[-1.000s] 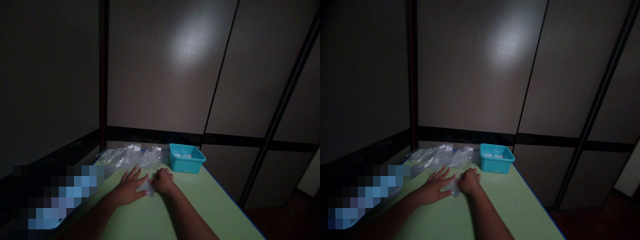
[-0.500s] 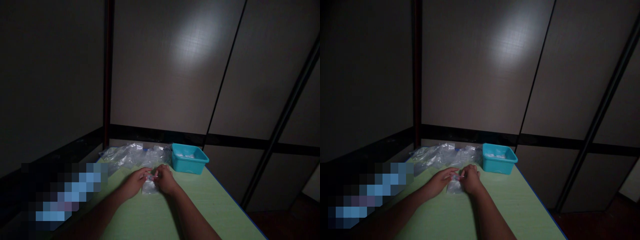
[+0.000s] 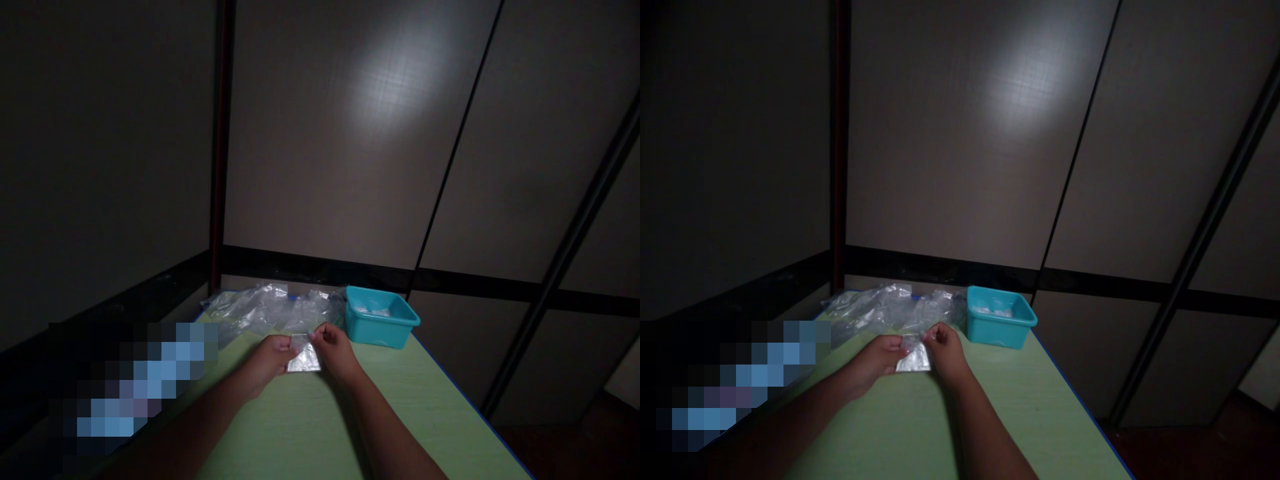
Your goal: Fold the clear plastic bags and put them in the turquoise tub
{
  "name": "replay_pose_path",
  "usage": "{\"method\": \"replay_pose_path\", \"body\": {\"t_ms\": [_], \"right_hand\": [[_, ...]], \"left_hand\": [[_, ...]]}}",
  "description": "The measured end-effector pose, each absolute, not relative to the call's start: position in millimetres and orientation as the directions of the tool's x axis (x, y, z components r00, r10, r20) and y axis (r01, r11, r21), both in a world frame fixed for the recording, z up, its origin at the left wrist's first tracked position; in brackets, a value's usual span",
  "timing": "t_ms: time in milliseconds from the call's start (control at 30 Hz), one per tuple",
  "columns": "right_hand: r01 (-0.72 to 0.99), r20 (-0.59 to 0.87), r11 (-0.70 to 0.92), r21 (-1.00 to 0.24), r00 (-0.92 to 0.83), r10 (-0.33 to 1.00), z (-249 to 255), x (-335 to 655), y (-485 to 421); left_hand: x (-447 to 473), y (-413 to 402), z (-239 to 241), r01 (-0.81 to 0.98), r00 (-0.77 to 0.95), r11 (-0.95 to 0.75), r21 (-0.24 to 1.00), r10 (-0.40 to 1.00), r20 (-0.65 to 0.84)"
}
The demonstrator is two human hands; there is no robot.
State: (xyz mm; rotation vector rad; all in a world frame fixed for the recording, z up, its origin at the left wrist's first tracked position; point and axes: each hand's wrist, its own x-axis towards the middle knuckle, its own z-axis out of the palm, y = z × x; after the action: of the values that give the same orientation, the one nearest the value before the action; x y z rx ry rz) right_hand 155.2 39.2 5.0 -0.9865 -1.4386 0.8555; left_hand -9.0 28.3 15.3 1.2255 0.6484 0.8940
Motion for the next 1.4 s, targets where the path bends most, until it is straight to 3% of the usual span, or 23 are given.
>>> {"method": "replay_pose_path", "body": {"t_ms": [133,333,500,633,833,1000,1267,1400], "right_hand": [[0.017,0.303,0.302,-0.953,0.024,0.953,1.9,154.3,42.6],[0.108,0.363,0.352,-0.930,0.114,0.925,-7.4,154.3,49.8],[0.355,0.511,0.434,-0.828,0.162,0.844,-4.8,153.7,44.4],[0.550,0.571,0.410,-0.728,0.153,0.807,7.5,152.3,31.0],[0.604,0.648,0.411,-0.683,0.242,0.723,31.8,167.0,27.0],[0.675,0.657,0.280,-0.683,0.399,0.640,40.3,202.4,32.9],[0.896,0.677,0.098,-0.434,0.252,0.692,34.8,233.9,41.7],[0.922,0.684,0.072,-0.381,0.228,0.693,34.3,236.3,45.6]], "left_hand": [[-8.0,27.8,16.2,-0.264,0.490,0.093,0.960,0.870,0.051],[-3.2,22.5,21.5,-0.284,0.471,0.124,0.951,0.882,0.025],[-1.0,19.3,21.3,-0.294,0.522,0.175,0.940,0.853,0.005],[-2.2,21.1,17.1,-0.214,0.529,0.143,0.966,0.848,-0.008],[-4.2,21.5,21.0,-0.064,0.446,0.158,0.985,0.888,-0.114],[-6.6,20.3,24.7,-0.034,0.464,0.134,0.990,0.880,-0.103],[-7.2,28.6,17.9,0.010,0.451,0.138,0.990,0.883,-0.128],[-8.6,29.8,15.2,0.017,0.465,0.108,0.994,0.879,-0.104]]}}
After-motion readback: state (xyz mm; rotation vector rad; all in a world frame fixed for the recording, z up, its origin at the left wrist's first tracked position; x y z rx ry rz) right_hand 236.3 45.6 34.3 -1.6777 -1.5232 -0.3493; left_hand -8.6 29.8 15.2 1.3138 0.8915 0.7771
